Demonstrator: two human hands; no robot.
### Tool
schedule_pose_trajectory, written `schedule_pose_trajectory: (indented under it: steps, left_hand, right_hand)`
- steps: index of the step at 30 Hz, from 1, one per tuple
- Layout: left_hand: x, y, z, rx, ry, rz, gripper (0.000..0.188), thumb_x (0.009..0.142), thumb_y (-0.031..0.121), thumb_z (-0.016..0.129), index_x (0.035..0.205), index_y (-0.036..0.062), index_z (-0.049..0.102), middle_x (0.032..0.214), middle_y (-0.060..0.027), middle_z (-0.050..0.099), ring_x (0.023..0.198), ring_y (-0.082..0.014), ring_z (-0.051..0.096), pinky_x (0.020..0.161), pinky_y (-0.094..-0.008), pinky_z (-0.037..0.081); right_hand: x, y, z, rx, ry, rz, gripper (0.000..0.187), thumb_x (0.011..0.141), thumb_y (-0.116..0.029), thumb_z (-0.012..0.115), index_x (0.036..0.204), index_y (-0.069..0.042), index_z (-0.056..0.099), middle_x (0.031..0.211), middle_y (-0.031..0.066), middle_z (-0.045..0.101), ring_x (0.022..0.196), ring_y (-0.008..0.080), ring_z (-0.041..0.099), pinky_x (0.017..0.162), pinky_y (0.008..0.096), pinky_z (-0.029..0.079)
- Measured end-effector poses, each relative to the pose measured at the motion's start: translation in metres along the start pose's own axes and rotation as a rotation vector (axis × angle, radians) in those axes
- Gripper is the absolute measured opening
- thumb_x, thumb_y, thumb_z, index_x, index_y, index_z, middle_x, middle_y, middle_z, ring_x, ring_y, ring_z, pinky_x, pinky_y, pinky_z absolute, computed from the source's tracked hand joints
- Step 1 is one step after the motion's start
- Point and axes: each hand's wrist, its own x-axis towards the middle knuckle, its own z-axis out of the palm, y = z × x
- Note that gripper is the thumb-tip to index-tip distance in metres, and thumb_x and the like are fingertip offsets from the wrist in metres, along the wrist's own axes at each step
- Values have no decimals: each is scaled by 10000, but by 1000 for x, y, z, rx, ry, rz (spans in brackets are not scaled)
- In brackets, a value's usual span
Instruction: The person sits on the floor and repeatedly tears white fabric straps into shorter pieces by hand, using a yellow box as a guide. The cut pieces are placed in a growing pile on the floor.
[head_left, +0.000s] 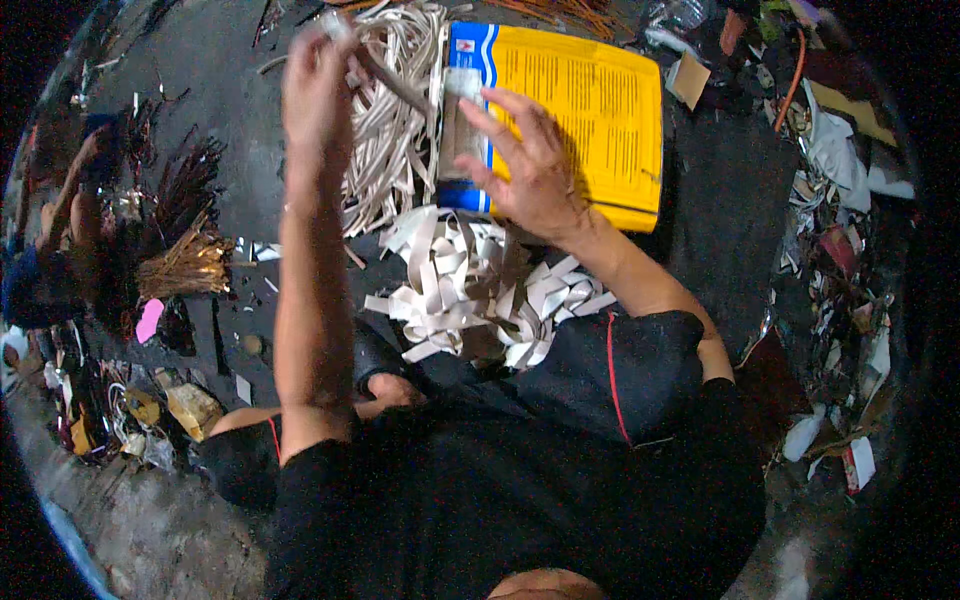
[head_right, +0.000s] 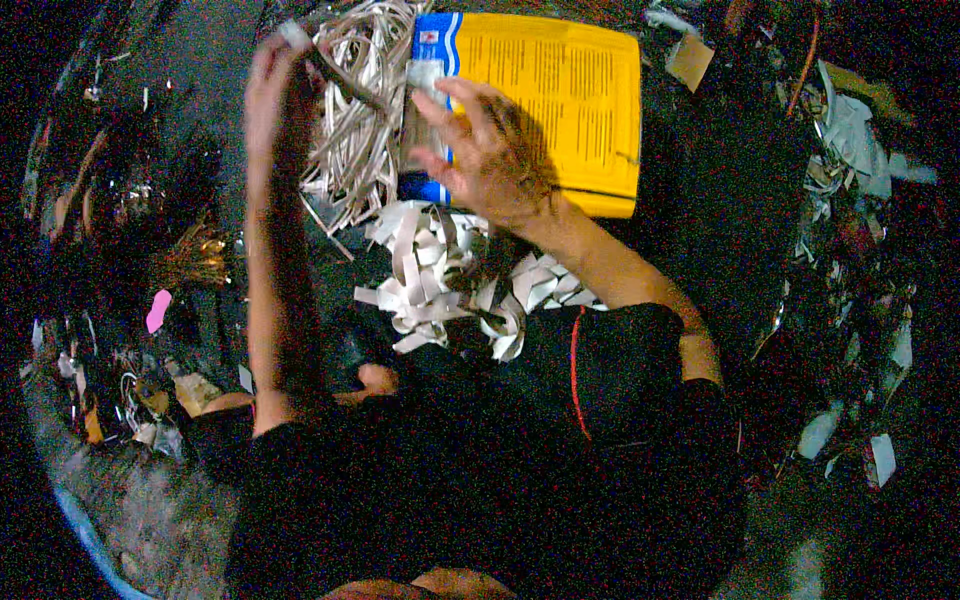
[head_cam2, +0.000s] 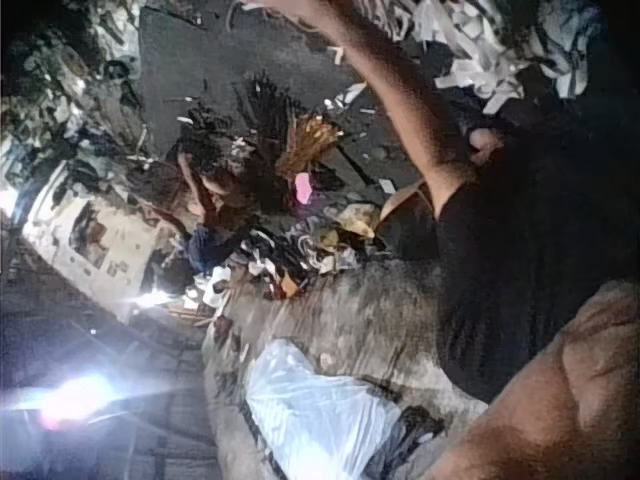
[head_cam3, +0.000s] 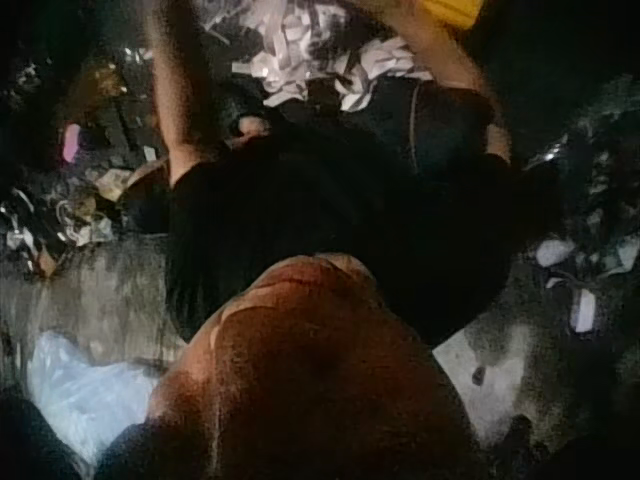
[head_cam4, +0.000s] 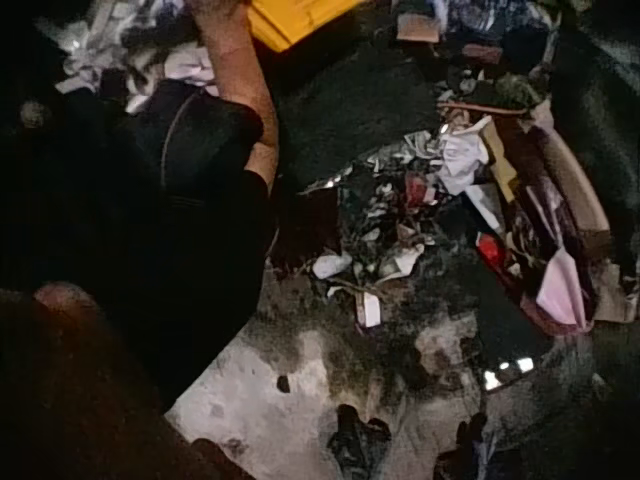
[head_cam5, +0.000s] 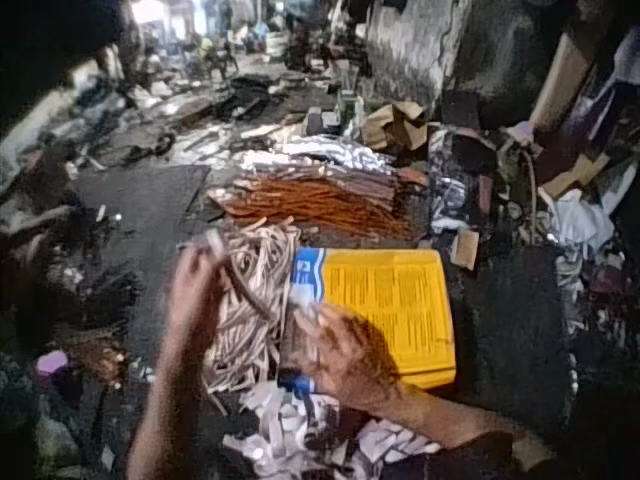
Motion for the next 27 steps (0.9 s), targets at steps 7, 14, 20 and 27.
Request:
schedule_pose_trajectory:
  steps: [7, 14, 20, 27]
  left_hand:
    - [19, 57, -5, 111, -185, 162, 311, 947, 218, 561, 1168, -1, 569, 938, -52, 622, 837, -122, 584, 745, -248, 470]
    - [-36, 2, -4, 72, -366, -216, 300, 933, 243, 580, 1122, 16, 630, 908, -1, 623, 764, -81, 522, 708, -220, 420]
    - [-69, 7, 32, 172, -950, -227, 334, 990, 285, 498, 1105, -9, 606, 930, -35, 622, 898, -104, 561, 836, -257, 461]
    - [-82, 23, 44, 250, -1120, -301, 456, 989, 431, 460, 1008, 10, 632, 761, -6, 562, 728, -95, 511, 654, -258, 433]
  right_hand:
    - [-46, -16, -5, 387, -87, -314, 450, 738, -59, 681, 1178, -81, 594, 939, 88, 621, 789, 276, 615, 698, 364, 509]
    - [-137, -9, 72, 126, -847, -369, 204, 788, -138, 556, 978, -78, 598, 942, 138, 591, 906, 282, 623, 664, 385, 538]
    - [-56, -33, -28, 273, -220, -571, 239, 767, -100, 577, 1005, -93, 600, 733, 29, 537, 679, 208, 599, 503, 348, 476]
    - [-26, -2, -96, 843, -231, 320, 228, 873, -134, 596, 1072, -24, 611, 823, 65, 638, 713, 198, 632, 677, 301, 519]
